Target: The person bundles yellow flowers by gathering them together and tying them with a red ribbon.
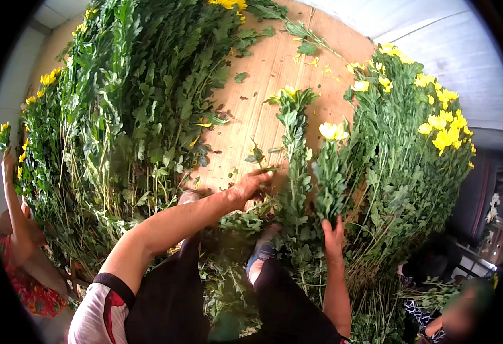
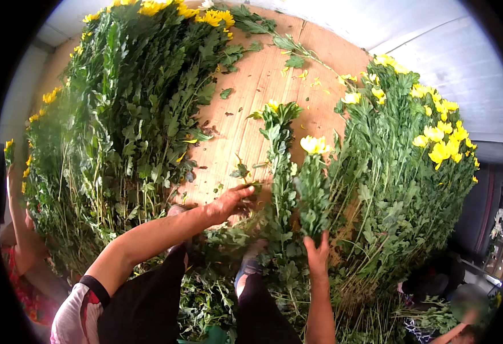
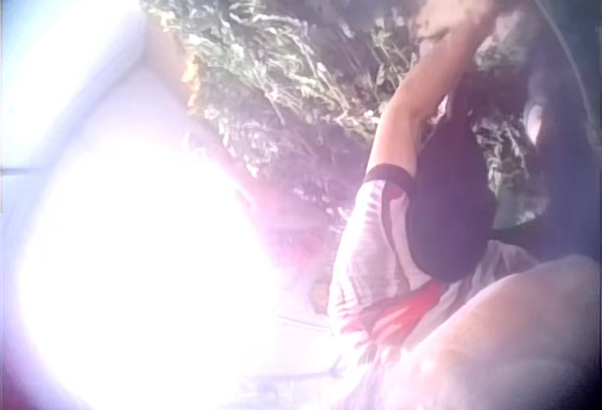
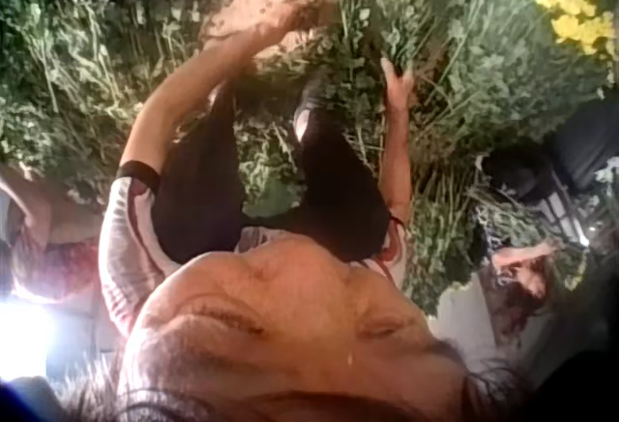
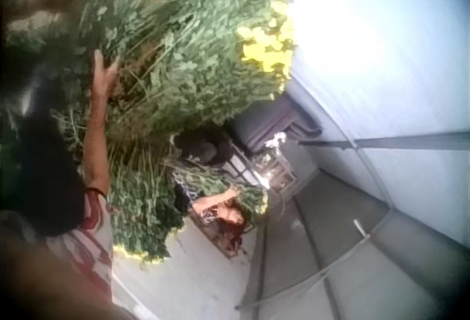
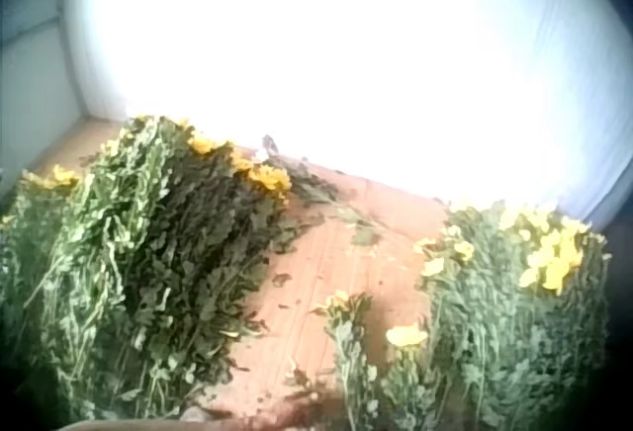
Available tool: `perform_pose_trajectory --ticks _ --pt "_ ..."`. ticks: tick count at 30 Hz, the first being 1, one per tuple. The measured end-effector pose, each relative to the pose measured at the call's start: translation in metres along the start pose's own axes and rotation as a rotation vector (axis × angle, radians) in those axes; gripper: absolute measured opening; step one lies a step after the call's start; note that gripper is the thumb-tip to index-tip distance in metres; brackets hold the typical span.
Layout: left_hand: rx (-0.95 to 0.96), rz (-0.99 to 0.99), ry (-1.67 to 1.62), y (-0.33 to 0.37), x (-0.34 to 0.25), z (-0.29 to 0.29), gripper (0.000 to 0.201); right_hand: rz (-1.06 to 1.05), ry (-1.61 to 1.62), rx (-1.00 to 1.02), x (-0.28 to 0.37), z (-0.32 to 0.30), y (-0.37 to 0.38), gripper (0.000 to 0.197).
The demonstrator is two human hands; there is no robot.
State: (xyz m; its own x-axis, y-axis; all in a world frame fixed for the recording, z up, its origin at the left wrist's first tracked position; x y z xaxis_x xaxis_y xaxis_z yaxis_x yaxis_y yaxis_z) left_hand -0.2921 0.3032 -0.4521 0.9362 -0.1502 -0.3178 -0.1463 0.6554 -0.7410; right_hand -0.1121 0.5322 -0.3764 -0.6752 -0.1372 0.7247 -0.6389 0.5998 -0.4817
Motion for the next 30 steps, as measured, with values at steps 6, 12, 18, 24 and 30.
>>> perform_pose_trajectory --ticks 6,12,18,24,30 --pt "-0.172 0.254 -0.084 0.055 -0.051 -0.011 0.057 -0.102 -0.045 0.018 0.047 0.034 0.074 0.064" --pt "-0.139 0.302 0.563 0.056 -0.045 0.024 0.033 -0.200 0.217 -0.015 -0.030 0.083 0.053 0.041" --pt "-0.079 0.289 0.159 -0.043 -0.023 0.067 0.029 -0.163 0.402 0.238 -0.029 0.074 -0.015 0.035" --pt "-0.024 0.552 0.202 -0.047 0.005 0.052 0.034 -0.211 0.385 0.120 0.027 0.074 -0.033 0.030" --pt "0.057 -0.149 -0.221 -0.049 0.007 0.042 0.041 -0.484 -0.154 0.293 0.118 0.112 -0.029 0.036"
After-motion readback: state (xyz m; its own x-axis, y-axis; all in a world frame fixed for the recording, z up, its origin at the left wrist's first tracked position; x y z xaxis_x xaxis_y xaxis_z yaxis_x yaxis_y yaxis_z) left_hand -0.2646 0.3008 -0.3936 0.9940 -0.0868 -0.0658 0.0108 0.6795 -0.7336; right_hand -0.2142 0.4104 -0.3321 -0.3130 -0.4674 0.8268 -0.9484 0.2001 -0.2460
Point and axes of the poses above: each hand's wrist, its own y-axis towards the middle knuckle, its own z-axis out of the palm, x = y × z, the point moved 7 cm from there along y, towards the middle knuckle, and after that the axes turned 11 degrees about -z, right-handed, at the moved point
